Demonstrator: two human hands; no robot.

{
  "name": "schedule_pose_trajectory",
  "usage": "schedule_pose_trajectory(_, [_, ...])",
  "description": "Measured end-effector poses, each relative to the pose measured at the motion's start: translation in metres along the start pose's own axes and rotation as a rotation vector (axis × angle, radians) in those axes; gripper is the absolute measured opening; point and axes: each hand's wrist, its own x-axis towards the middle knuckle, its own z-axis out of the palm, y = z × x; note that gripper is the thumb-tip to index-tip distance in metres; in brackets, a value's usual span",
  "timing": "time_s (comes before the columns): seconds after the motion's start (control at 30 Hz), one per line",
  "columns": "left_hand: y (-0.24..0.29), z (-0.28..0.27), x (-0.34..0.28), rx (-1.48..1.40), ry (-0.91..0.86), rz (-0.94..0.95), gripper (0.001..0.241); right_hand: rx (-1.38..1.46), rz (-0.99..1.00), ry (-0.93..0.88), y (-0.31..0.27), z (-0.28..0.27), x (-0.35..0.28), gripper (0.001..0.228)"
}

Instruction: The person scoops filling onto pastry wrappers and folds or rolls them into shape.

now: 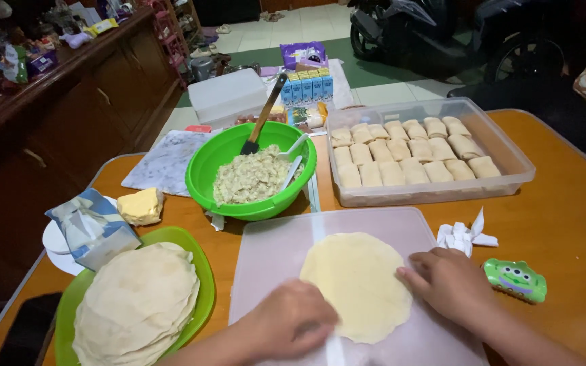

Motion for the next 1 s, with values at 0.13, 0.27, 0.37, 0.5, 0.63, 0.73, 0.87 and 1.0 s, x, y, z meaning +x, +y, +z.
schedule_pose_trajectory(0.13, [-0.013,0.012,0.001,0.303,0.252,-0.158,0.019,-0.055,-0.053,0.047,0.000,0.015,0.001,0.047])
schedule_pose_trajectory(0.27, [-0.020,0.012,0.000,0.472,0.415,-0.284,0.025,0.124,-0.103,0.135,0.007,0.037,0.009,0.036])
schedule_pose_trajectory(0.37, [-0.018,0.014,0.003,0.432,0.419,-0.337,0.021,0.251,-0.146,0.139,0.008,0.040,0.012,0.028])
schedule_pose_trajectory(0.5, [-0.018,0.015,0.003,0.395,0.437,-0.315,0.014,0.397,-0.020,-0.004,-0.001,0.038,0.011,0.024])
schedule_pose_trajectory(0.63, [-0.019,0.017,0.002,0.391,0.443,-0.284,0.010,0.424,-0.041,-0.001,0.004,0.041,0.014,0.037])
schedule_pose_trajectory(0.73, [-0.017,0.016,0.002,0.382,0.448,-0.259,0.009,0.568,-0.044,0.002,0.006,0.038,0.014,0.035])
schedule_pose_trajectory(0.87, [-0.017,0.016,0.003,0.362,0.436,-0.280,0.008,0.664,-0.021,0.002,0.015,0.050,0.021,0.033])
schedule_pose_trajectory(1.0, [-0.018,0.015,0.003,0.363,0.430,-0.282,0.008,0.750,-0.007,0.005,0.026,0.056,0.031,0.033])
